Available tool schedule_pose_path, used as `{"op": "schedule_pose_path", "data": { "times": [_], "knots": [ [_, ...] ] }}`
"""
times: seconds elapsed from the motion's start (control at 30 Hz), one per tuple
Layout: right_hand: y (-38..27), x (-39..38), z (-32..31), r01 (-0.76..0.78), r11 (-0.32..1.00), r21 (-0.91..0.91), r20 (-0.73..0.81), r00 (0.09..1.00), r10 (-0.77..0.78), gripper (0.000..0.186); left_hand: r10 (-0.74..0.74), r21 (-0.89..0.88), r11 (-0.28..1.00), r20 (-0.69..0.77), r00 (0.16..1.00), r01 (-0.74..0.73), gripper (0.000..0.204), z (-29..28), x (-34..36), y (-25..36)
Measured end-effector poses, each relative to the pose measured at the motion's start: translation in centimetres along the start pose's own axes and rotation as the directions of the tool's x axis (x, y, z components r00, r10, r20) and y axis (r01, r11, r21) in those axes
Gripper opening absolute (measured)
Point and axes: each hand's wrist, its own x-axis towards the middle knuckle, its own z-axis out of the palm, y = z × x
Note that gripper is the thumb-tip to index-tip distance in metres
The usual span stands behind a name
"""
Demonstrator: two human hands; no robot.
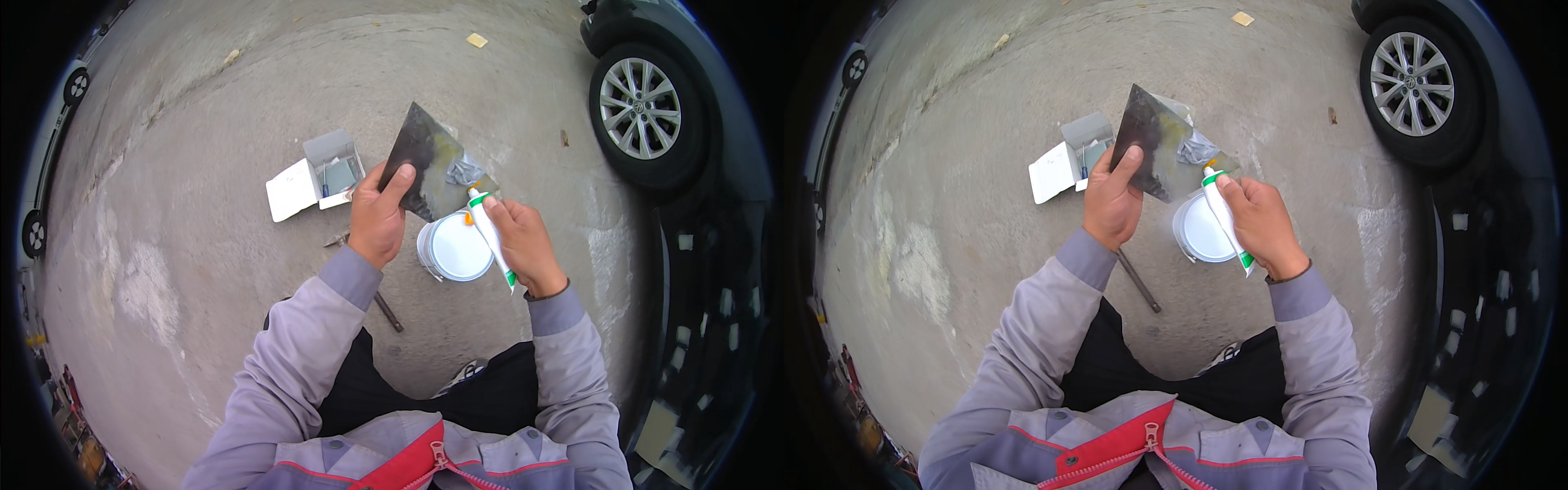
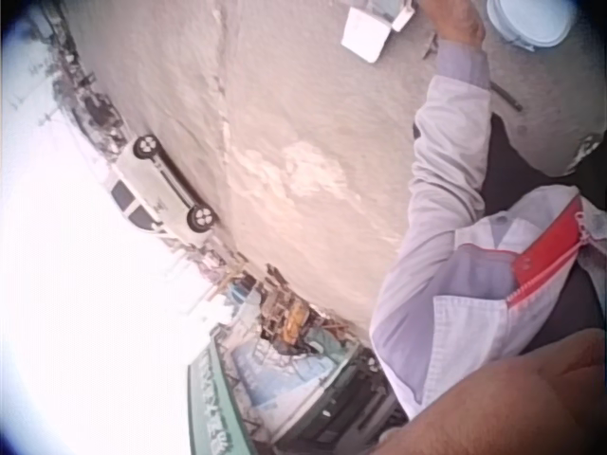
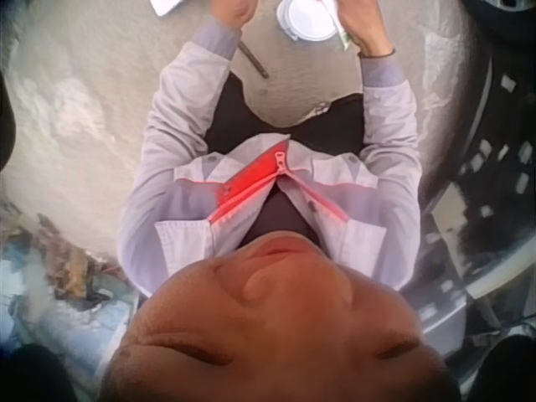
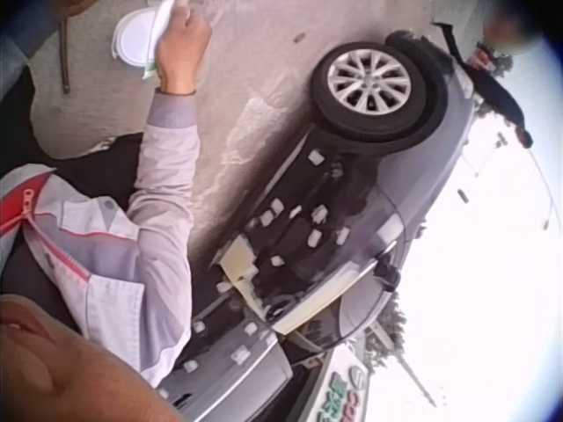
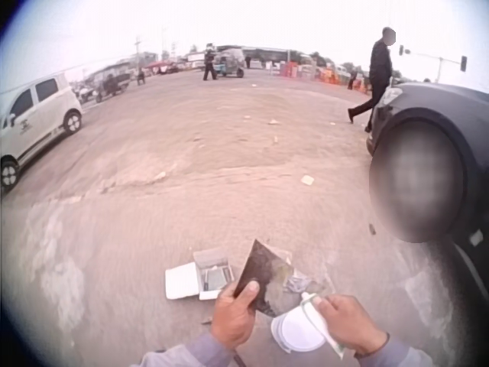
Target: The person mixes body filler with a hardener on a putty knife, then applies and smooths the filler onto a damaged area of a car door using a smaller scraper. The person repeatedly adds filler and levels the surface along the door panel.
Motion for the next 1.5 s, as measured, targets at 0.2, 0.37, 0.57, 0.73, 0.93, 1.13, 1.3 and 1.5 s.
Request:
{"op": "schedule_pose_path", "data": {
  "times": [0.2,0.37,0.57,0.73,0.93,1.13,1.3,1.5],
  "knots": [
    [-1.3,-0.2,-0.1,-0.250,0.957,0.148,0.097,0.966,0.238,0.039,0.035,0.057,0.998,-0.047,0.998,-0.033,0.033,0.0,0.1,-0.3],
    [-1.6,0.5,-0.4,-0.399,0.871,0.285,0.192,0.914,0.356,0.038,0.094,0.154,0.984,-0.044,0.995,-0.086,0.031,-0.4,0.0,-0.4],
    [4.2,1.8,-0.6,-0.103,0.876,-0.470,0.268,0.929,0.253,0.035,0.201,0.314,0.938,-0.150,0.968,-0.146,0.031,-1.7,0.9,-0.1],
    [11.2,2.2,0.5,0.043,0.551,-0.833,0.191,0.958,0.215,0.033,0.140,0.044,0.990,-0.246,0.959,-0.133,0.027,-3.3,2.0,1.3],
    [11.7,3.0,-2.9,0.143,0.742,-0.655,0.075,0.989,-0.124,0.030,0.064,-0.008,0.998,-0.227,0.972,-0.068,0.028,-3.5,1.3,2.7],
    [11.2,5.4,-4.2,0.167,0.733,-0.660,0.033,0.980,-0.194,0.031,0.021,-0.015,1.000,-0.193,0.981,-0.024,0.032,-2.7,0.2,3.5],
    [13.0,6.8,-3.0,0.303,0.594,-0.746,0.152,0.945,-0.291,0.037,0.022,0.009,1.000,-0.159,0.987,-0.021,0.034,-2.6,-0.5,4.3],
    [14.3,7.1,-3.7,0.289,0.724,-0.627,0.193,0.957,-0.215,0.028,0.014,0.017,1.000,-0.169,0.986,-0.011,0.034,-2.3,-1.0,4.7]
  ]
}}
